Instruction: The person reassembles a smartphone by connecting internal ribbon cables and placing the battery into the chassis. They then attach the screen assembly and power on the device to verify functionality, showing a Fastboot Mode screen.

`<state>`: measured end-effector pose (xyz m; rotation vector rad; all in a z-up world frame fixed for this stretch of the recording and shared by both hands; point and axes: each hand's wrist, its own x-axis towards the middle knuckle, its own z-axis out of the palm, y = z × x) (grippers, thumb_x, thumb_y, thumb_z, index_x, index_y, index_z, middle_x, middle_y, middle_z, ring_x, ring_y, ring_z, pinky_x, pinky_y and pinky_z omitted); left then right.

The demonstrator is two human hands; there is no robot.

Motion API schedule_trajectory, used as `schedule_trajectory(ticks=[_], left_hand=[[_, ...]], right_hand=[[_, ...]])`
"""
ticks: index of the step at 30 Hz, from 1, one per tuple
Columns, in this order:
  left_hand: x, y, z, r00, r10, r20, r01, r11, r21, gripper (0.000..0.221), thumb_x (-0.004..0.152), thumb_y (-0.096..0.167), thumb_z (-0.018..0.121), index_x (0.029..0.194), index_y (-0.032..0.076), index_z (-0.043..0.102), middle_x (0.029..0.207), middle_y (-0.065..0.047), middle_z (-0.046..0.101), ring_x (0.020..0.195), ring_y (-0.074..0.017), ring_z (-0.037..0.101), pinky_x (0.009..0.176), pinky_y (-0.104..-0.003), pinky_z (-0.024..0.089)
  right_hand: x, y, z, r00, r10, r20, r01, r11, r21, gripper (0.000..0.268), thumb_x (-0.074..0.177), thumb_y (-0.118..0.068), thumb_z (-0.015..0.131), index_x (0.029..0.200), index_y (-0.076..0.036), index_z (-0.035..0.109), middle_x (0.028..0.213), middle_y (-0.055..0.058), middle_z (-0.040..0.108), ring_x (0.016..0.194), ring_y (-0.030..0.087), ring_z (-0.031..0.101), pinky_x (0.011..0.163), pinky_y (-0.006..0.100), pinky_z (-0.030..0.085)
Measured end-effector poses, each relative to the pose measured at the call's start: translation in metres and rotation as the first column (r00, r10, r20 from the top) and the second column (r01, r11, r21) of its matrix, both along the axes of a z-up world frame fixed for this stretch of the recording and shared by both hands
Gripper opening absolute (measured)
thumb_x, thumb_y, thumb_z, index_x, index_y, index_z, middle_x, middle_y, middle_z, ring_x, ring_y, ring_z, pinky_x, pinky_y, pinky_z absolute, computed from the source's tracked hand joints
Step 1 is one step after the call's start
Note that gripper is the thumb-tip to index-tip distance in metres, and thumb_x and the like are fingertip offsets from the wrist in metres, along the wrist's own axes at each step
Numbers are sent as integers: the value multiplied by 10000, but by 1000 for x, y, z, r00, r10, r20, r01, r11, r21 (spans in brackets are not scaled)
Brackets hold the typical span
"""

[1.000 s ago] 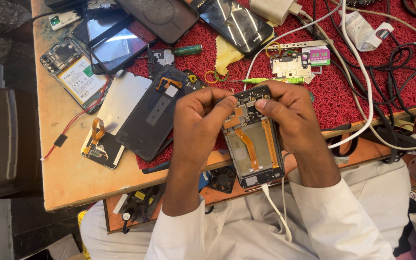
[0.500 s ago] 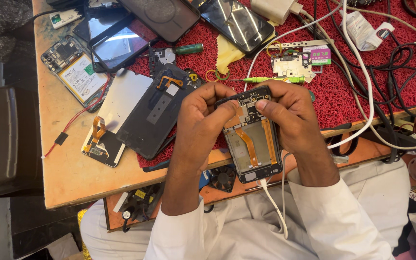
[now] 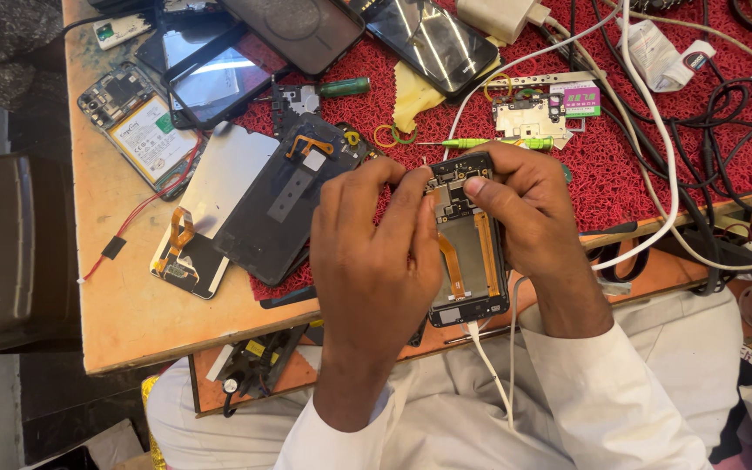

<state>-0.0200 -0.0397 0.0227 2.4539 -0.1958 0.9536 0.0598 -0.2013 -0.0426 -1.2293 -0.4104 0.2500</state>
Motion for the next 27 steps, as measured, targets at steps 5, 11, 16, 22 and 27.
schedule_trajectory(ticks=[5,11,16,22,27], left_hand=[[-2,-3,-3,999,42,2,-42,995,91,246,942,94,753,1180,39,727,1162,-73,625,1101,-279,603,903,-427,482],[-3,-8,-7,997,77,1,-77,990,115,224,943,78,748,1163,38,732,1167,-77,631,1081,-269,611,879,-421,488],[-1,-11,-4,996,77,-42,-76,997,19,195,945,81,746,1132,32,722,1134,-73,631,1060,-266,607,887,-425,483],[3,-11,4,990,53,-131,-72,987,-144,177,882,45,748,1053,27,708,1099,-74,631,1063,-276,602,907,-422,476],[6,-11,6,984,42,-172,-76,978,-196,192,845,11,758,1026,4,695,1088,-101,618,1062,-295,594,913,-424,484]], right_hand=[[-1,0,-1,1000,-18,18,19,999,-49,150,997,-32,569,1071,57,664,931,49,705,802,56,614,724,221,502],[-2,1,-2,999,-19,46,22,998,-54,158,1000,-32,575,1087,63,667,942,43,701,816,54,603,737,218,494],[-2,1,-4,998,-20,65,23,998,-57,162,1006,-30,574,1103,62,666,960,36,704,831,47,602,745,214,493],[-1,-1,-8,995,-11,96,19,996,-88,160,1017,-39,585,1112,60,667,954,28,699,827,40,588,732,206,479],[-1,-1,-8,996,1,88,6,997,-81,169,1015,-53,596,1125,56,664,953,21,698,827,36,586,724,201,471]])
